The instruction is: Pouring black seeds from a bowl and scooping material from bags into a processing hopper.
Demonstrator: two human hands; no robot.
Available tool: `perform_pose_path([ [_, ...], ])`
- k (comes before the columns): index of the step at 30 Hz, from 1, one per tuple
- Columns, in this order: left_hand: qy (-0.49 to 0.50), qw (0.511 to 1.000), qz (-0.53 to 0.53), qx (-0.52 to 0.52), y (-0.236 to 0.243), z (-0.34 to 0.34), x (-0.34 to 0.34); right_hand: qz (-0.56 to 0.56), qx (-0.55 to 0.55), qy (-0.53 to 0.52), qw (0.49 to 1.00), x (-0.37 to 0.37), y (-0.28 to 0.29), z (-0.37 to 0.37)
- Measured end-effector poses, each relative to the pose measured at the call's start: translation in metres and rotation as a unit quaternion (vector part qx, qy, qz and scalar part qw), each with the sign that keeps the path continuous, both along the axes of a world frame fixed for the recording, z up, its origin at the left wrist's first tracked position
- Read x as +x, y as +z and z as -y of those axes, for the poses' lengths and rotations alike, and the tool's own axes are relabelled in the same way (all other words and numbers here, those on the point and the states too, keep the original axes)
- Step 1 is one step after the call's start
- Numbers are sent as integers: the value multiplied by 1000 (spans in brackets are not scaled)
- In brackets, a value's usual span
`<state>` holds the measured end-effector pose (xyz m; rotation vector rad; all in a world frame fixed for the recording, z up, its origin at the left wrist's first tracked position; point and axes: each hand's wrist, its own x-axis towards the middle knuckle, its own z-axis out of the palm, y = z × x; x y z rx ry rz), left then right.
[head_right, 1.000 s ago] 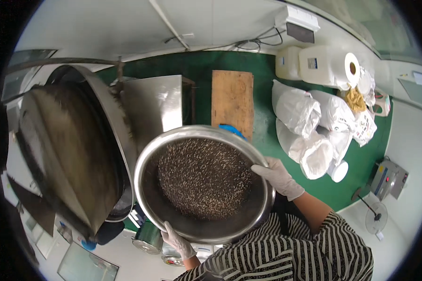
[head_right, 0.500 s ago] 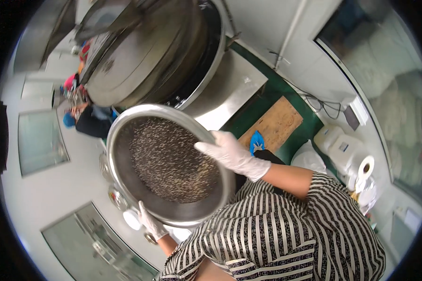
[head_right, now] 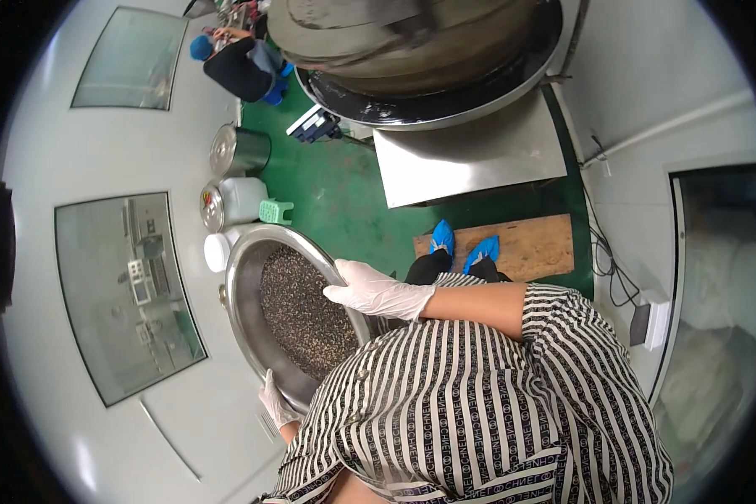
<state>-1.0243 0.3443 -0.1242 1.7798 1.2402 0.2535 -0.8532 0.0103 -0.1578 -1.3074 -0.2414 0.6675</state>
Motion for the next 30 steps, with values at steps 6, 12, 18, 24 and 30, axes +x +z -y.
perform_pose_path([
  [6,39,999,-6,8,4,8,-33,-12,-12,33,999,14,13,-11],
  [12,56,998,-32,18,36,41,-19,-9,17,38,999,9,7,-1],
  [18,14,1000,-7,21,49,42,6,-6,49,-6,999,16,5,3],
  [24,-17,997,80,17,41,33,16,26,141,-48,988,8,7,7],
  [30,-102,992,24,72,20,-8,47,-26,98,-137,985,-10,-21,8],
])
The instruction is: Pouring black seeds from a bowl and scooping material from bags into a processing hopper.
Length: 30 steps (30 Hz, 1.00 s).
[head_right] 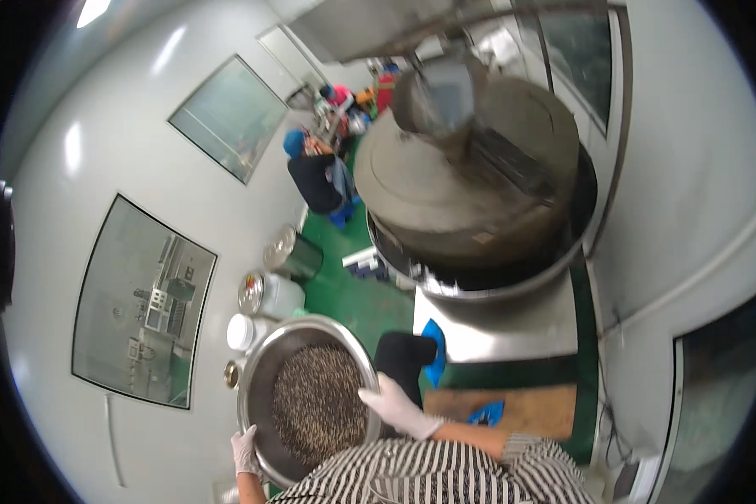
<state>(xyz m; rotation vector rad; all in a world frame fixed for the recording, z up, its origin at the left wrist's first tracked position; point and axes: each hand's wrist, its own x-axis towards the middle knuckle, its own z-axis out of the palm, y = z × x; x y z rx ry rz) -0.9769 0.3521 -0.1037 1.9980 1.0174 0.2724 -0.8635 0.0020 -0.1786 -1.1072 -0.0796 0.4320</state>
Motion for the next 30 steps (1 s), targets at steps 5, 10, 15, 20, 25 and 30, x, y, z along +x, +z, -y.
perform_pose_path([
  [5,13,1000,-11,0,-63,-68,29,5,14,-17,1000,32,2,7],
  [10,-41,989,75,-121,-8,-13,112,-13,-29,2,999,97,37,29],
  [15,-77,985,132,-85,56,-6,201,124,-5,-5,992,185,115,46],
  [20,-93,933,221,-270,176,11,299,71,97,33,992,286,215,55],
  [25,-100,878,292,-366,341,68,388,71,136,7,988,349,332,60],
  [30,-143,910,322,-218,446,88,449,125,202,-51,970,400,418,65],
])
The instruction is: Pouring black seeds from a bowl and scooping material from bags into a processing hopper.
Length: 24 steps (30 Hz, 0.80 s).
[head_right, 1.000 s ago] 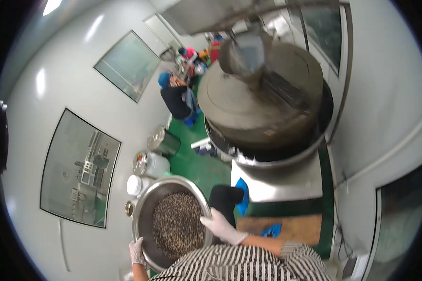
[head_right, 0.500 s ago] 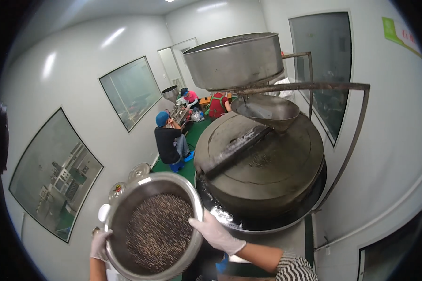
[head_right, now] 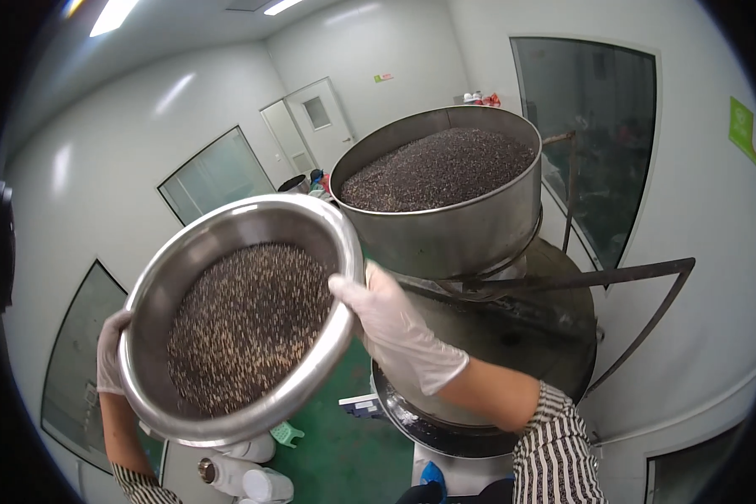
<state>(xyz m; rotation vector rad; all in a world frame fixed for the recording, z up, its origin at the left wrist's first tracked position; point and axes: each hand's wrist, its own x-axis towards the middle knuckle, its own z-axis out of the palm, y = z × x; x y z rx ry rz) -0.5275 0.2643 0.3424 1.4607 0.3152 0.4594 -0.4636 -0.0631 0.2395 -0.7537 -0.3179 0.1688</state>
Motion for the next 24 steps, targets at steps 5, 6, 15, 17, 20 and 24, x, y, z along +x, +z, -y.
perform_pose_path([
  [5,-132,990,30,30,65,40,61,-20,87,-16,996,46,44,32],
  [6,-111,994,12,17,72,43,73,-36,134,-19,990,59,43,33],
  [15,-100,977,82,170,135,60,155,-73,137,154,976,106,41,67],
  [17,-84,977,85,174,144,85,167,-91,169,124,973,128,38,66],
  [20,-78,973,81,204,177,55,212,-91,227,83,966,129,53,57],
  [24,8,975,70,211,195,91,243,-54,299,126,944,157,58,50],
])
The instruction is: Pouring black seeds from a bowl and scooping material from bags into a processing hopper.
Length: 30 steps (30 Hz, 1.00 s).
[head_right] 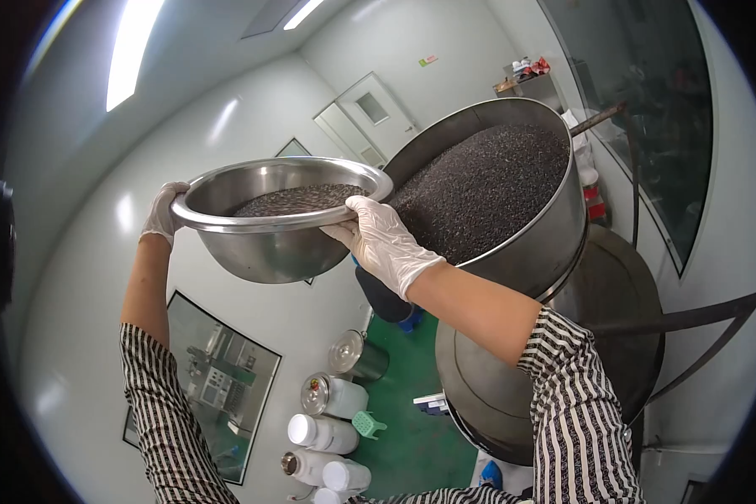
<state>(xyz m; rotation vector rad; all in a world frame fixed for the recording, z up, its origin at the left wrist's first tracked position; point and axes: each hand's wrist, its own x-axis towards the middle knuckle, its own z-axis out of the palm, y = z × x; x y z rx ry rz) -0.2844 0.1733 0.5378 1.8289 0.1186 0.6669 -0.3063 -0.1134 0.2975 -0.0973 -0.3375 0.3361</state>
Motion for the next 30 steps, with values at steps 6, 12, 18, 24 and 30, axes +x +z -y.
perform_pose_path([
  [6,-14,997,26,66,28,39,17,6,2,16,1000,24,-11,3],
  [12,-7,989,50,138,34,94,32,-12,17,39,999,43,-17,10],
  [18,-42,982,47,178,44,121,35,-30,60,30,997,33,-5,14],
  [24,-29,975,49,217,46,166,36,-46,161,26,986,29,-2,24],
  [30,-34,969,55,239,52,202,47,-38,164,-15,986,31,-5,33],
])
